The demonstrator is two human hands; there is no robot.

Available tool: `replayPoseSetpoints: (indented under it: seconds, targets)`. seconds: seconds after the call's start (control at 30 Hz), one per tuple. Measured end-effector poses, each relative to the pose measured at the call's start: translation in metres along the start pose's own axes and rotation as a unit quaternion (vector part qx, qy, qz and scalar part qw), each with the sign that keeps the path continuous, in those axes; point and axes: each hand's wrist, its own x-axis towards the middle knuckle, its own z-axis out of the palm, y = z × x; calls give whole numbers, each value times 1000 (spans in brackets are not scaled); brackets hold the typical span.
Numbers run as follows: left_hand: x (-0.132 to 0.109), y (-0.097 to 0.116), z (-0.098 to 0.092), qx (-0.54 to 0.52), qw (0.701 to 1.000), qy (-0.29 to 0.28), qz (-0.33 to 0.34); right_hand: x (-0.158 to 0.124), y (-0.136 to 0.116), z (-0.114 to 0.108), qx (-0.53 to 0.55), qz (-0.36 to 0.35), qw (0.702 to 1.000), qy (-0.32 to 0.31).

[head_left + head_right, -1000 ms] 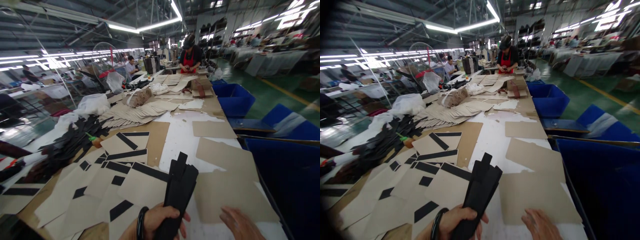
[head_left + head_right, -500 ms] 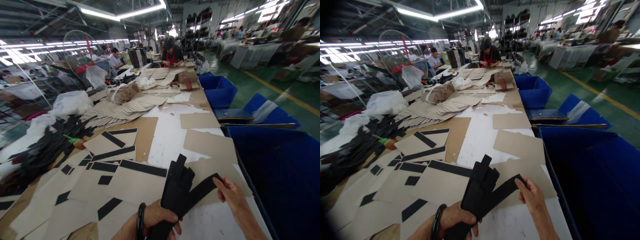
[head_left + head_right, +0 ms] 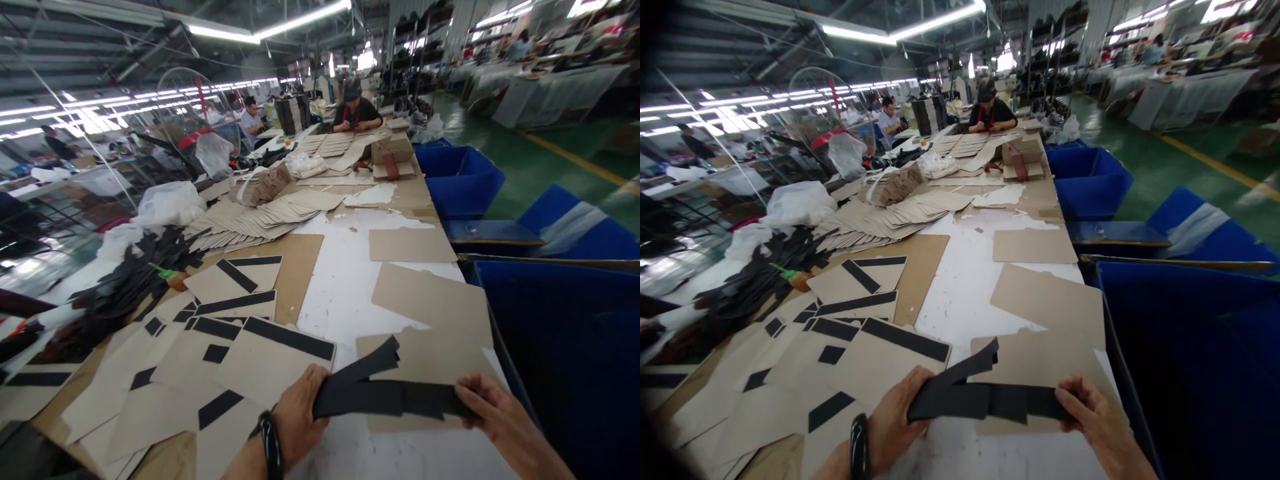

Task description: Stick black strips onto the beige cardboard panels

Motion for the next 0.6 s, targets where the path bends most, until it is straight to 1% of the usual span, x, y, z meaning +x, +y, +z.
replayPoseSetpoints:
  seconds: [0.03, 0.07, 0.13, 0.17, 0.2, 0.27, 0.3, 0.37, 0.47, 0.53, 0.6]
  targets:
    - [-5, 2, -3, 76, 997, 1, 4, 8, 1, -8, -69, -15, 997, 14]
    - [-10, 3, -4, 132, 991, 0, -6, 17, 3, -17, -136, -31, 990, 30]
    - [-22, 1, -2, 224, 974, 16, -24, 34, 9, -34, -253, -65, 964, 46]
    - [-27, -2, 3, 263, 964, 31, -19, 42, 12, -42, -300, -88, 949, 52]
    - [-31, -4, 12, 298, 953, 52, 5, 49, 16, -50, -337, -118, 933, 53]
    - [-34, -7, 37, 347, 930, 99, 75, 62, 22, -61, -378, -191, 904, 53]
    - [-31, -7, 52, 361, 917, 124, 112, 67, 25, -66, -384, -223, 895, 48]
    - [-17, -2, 84, 373, 898, 184, 142, 75, 28, -72, -385, -260, 885, 37]
    - [14, 11, 125, 358, 882, 258, 167, 82, 28, -75, -391, -266, 881, 36]
    - [33, 17, 143, 339, 875, 289, 187, 84, 28, -73, -389, -273, 879, 41]
    - [44, 19, 155, 330, 868, 313, 200, 84, 27, -68, -389, -270, 880, 40]
